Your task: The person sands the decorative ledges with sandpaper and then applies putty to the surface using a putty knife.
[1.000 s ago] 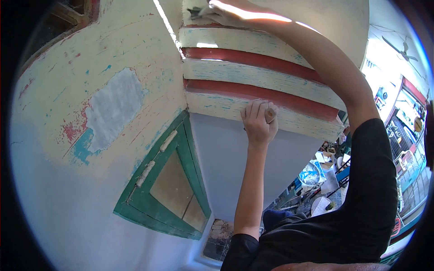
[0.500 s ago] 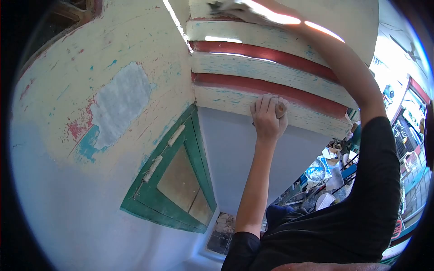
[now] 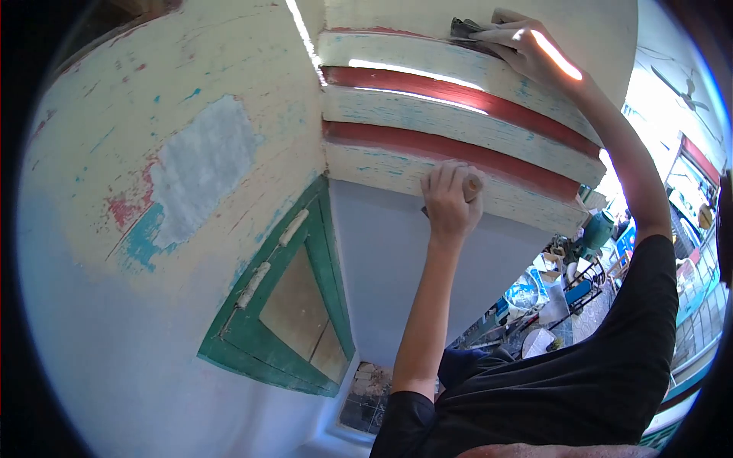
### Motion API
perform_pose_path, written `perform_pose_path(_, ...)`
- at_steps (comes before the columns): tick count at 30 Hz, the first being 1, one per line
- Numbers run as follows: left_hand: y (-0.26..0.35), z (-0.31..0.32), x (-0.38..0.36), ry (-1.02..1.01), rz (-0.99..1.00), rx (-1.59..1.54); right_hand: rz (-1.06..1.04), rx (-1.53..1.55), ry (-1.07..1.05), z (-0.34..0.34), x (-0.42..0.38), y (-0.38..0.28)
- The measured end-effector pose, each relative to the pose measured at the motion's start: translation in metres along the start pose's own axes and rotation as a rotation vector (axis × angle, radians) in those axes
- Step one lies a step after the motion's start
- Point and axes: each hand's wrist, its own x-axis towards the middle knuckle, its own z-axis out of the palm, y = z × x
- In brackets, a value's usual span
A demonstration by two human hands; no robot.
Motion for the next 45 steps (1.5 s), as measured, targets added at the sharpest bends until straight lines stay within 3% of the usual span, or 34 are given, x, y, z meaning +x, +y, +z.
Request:
perform_pose_path(2, 0.002, 0.001, -0.002, 0.018, -0.026, 0.0, -0.093, 0.116, 0.004, 0.008, 0.046, -0.011)
perform_pose_path(6, 0.001, -0.001, 0.0, 0.024, -0.012, -0.022, 0.042, 0.168, 0.037, 0.041, 0.134, -0.039)
perform_pose_path(9, 0.0, -0.002, -0.002, 0.012, 0.007, -0.039, -0.036, 0.223, 0.021, 0.048, 0.154, -0.037)
perform_pose_path(14, -0.002, -0.004, 0.002, 0.008, 0.02, -0.035, -0.015, 0.207, 0.049, -0.007, 0.035, -0.003)
perform_pose_path(16, -0.003, -0.001, 0.001, 0.021, 0.024, -0.051, 0.032, -0.28, 0.249, -0.008, -0.042, 0.012)
perform_pose_path(17, -0.004, 0.001, 0.0, 0.034, 0.024, -0.053, 0.039, -0.289, 0.248, -0.021, -0.065, 0.011)
perform_pose_path(19, -0.003, 0.004, -0.001, 0.035, 0.015, -0.043, 0.266, -0.186, -0.034, -0.039, -0.088, 0.006)
perform_pose_path(21, 0.0, 0.007, -0.002, 0.033, 0.001, -0.028, 0.194, -0.199, 0.022, -0.036, -0.086, 0.008)
perform_pose_path(23, 0.003, 0.009, 0.0, 0.081, -0.027, -0.015, 0.11, -0.208, 0.084, -0.021, -0.066, 0.019)
perform_pose_path(25, 0.002, 0.009, -0.001, 0.071, -0.028, -0.018, -0.128, -0.245, 0.173, 0.01, -0.029, 0.033)
perform_pose_path(27, 0.001, 0.008, -0.003, 0.063, -0.033, -0.02, -0.054, 0.075, -0.015, -0.003, 0.05, -0.005)
perform_pose_path(28, 0.0, 0.008, -0.001, 0.058, -0.033, -0.029, -0.184, 0.098, 0.128, 0.024, 0.074, 0.014)
perform_pose_path(29, -0.001, 0.007, 0.0, 0.053, -0.034, -0.039, -0.047, 0.433, 0.127, 0.031, 0.094, 0.006)
perform_pose_path(30, -0.001, 0.007, 0.0, 0.062, -0.037, -0.037, 0.027, 0.374, 0.085, 0.038, 0.119, -0.001)
perform_pose_path(31, -0.001, 0.007, 0.0, 0.075, -0.022, -0.028, -0.163, 0.111, 0.041, 0.053, 0.147, 0.01)
perform_pose_path(32, -0.001, 0.008, 0.0, 0.085, -0.007, -0.019, -0.088, 0.088, 0.014, 0.049, 0.156, -0.008)
perform_pose_path(34, -0.001, 0.006, 0.001, 0.083, 0.006, -0.026, 0.048, 0.155, 0.135, 0.045, 0.147, -0.029)
perform_pose_path(36, -0.001, 0.003, 0.001, 0.075, 0.014, -0.029, 0.052, 0.201, 0.047, 0.019, 0.115, -0.031)
perform_pose_path(37, -0.001, 0.002, 0.002, 0.068, 0.023, -0.026, -0.233, 0.207, 0.147, 0.039, 0.101, 0.025)
perform_pose_path(38, -0.001, 0.002, 0.002, 0.063, 0.03, -0.027, -0.234, 0.176, 0.123, 0.02, 0.073, 0.03)
perform_pose_path(41, -0.001, 0.0, 0.002, 0.035, 0.016, -0.024, 0.157, -0.073, 0.08, -0.031, -0.012, 0.0)
perform_pose_path(45, 0.001, 0.002, 0.003, 0.048, 0.017, -0.041, 0.152, -0.295, 0.082, -0.04, -0.068, 0.009)
